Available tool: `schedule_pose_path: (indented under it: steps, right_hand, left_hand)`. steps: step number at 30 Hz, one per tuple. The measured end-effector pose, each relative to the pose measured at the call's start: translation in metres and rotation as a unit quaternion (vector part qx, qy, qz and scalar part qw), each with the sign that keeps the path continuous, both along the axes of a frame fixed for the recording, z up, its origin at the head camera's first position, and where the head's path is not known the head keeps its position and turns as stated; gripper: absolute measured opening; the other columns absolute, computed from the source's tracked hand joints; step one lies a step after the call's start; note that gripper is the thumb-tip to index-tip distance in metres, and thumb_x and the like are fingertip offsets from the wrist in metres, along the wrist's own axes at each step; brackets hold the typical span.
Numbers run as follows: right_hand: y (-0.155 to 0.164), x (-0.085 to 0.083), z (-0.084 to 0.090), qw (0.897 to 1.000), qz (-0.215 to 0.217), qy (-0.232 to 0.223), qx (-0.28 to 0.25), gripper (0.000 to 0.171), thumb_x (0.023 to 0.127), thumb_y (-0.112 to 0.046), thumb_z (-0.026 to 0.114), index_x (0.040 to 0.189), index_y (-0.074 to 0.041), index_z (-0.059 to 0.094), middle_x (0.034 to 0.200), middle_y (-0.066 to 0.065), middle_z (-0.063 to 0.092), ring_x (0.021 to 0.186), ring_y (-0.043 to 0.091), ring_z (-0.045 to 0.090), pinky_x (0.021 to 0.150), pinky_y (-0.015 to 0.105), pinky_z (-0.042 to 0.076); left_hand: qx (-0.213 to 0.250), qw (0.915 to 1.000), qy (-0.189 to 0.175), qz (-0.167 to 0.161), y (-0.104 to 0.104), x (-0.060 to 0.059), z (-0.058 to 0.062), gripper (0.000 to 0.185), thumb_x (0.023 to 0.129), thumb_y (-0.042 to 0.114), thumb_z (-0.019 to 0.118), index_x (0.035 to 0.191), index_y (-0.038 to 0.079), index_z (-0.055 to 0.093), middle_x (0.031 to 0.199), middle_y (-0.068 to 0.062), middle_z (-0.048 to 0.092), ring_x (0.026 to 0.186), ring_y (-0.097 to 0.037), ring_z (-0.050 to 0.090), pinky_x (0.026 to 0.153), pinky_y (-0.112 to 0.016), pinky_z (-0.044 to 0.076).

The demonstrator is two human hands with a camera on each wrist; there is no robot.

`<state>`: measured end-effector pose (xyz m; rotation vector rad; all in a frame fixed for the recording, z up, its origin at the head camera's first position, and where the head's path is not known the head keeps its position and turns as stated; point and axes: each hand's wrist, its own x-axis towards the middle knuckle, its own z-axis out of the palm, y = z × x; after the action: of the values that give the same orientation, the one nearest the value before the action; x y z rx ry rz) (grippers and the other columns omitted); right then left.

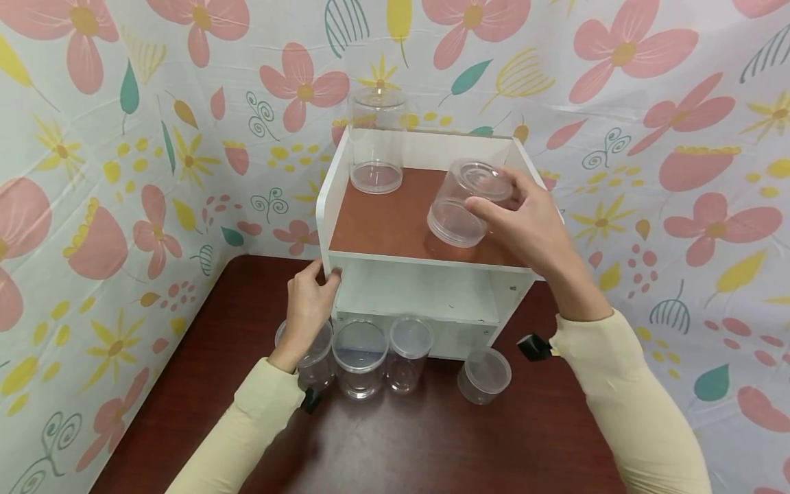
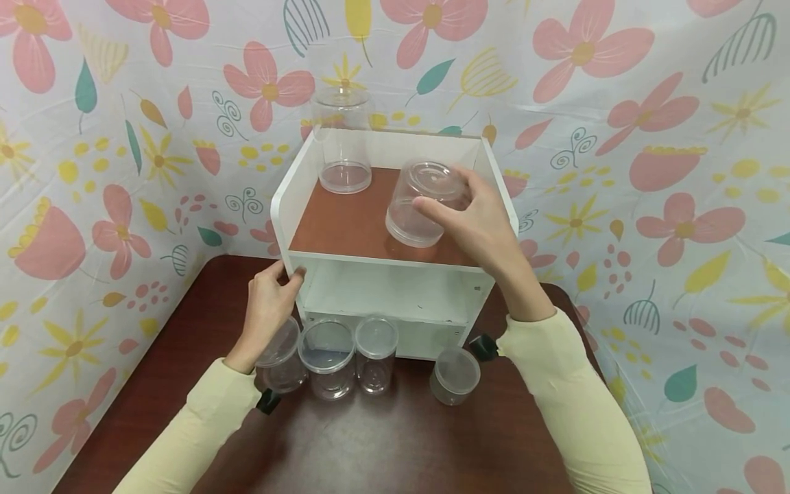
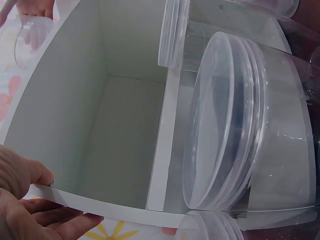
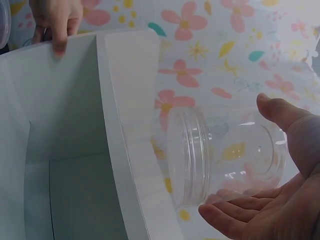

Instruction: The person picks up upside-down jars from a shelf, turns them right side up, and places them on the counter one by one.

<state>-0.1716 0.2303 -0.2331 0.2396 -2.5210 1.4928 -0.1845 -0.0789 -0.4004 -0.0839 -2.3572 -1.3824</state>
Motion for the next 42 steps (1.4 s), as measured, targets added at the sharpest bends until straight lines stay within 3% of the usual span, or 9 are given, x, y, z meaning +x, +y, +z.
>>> schedule_pose_path:
  steps: [7, 20, 29, 37, 42]
  right_hand:
    - [0.009, 0.013, -0.003, 1.000, 0.023, 0.003, -0.013, 0.064, 0.093, -0.036, 0.079, 0.149, -0.020, 0.051, 0.127, 0.004, 0.066, 0.107, 0.015, 0.067, 0.083, 0.022, 0.053]
    - [0.027, 0.041, -0.011, 0.999, 0.030, -0.007, -0.038, 0.065, 0.096, -0.021, 0.076, 0.153, -0.014, 0.046, 0.132, 0.004, 0.062, 0.107, 0.014, 0.067, 0.082, 0.023, 0.056]
    - [0.040, 0.062, -0.019, 0.999, -0.002, -0.016, 0.036, 0.072, 0.096, -0.026, 0.075, 0.158, -0.016, 0.040, 0.139, 0.001, 0.054, 0.107, 0.007, 0.065, 0.086, 0.015, 0.049]
    - [0.046, 0.076, -0.031, 0.999, 0.009, -0.004, 0.048, 0.074, 0.097, -0.022, 0.075, 0.159, -0.010, 0.037, 0.135, 0.006, 0.057, 0.106, 0.006, 0.066, 0.085, 0.014, 0.050]
    - [0.048, 0.085, -0.039, 0.999, -0.001, -0.017, 0.052, 0.074, 0.096, -0.024, 0.075, 0.159, -0.014, 0.038, 0.136, 0.003, 0.057, 0.105, 0.005, 0.066, 0.084, 0.014, 0.050]
  left_hand:
    - [-0.007, 0.9999, 0.006, -0.008, 0.000, 0.001, 0.000, 0.015, 0.102, 0.021, 0.064, 0.102, 0.009, 0.072, 0.057, -0.003, 0.051, 0.047, -0.019, 0.044, 0.047, -0.032, 0.035]
    - [-0.010, 0.9999, 0.010, -0.006, 0.000, 0.001, 0.001, 0.014, 0.101, 0.020, 0.065, 0.102, 0.008, 0.073, 0.058, -0.003, 0.052, 0.048, -0.018, 0.045, 0.047, -0.032, 0.036]
    - [-0.010, 0.9999, 0.008, -0.010, -0.001, 0.001, 0.001, 0.018, 0.102, 0.020, 0.064, 0.108, 0.006, 0.074, 0.053, -0.002, 0.048, 0.043, -0.015, 0.041, 0.043, -0.030, 0.033]
    - [-0.006, 0.9999, 0.004, -0.009, -0.002, 0.001, 0.000, 0.019, 0.101, 0.020, 0.065, 0.111, 0.006, 0.074, 0.053, -0.002, 0.049, 0.043, -0.015, 0.041, 0.043, -0.030, 0.032]
    - [-0.008, 0.9999, 0.006, -0.008, -0.002, 0.002, 0.000, 0.017, 0.101, 0.019, 0.065, 0.106, 0.006, 0.074, 0.054, -0.001, 0.048, 0.044, -0.015, 0.041, 0.044, -0.030, 0.033]
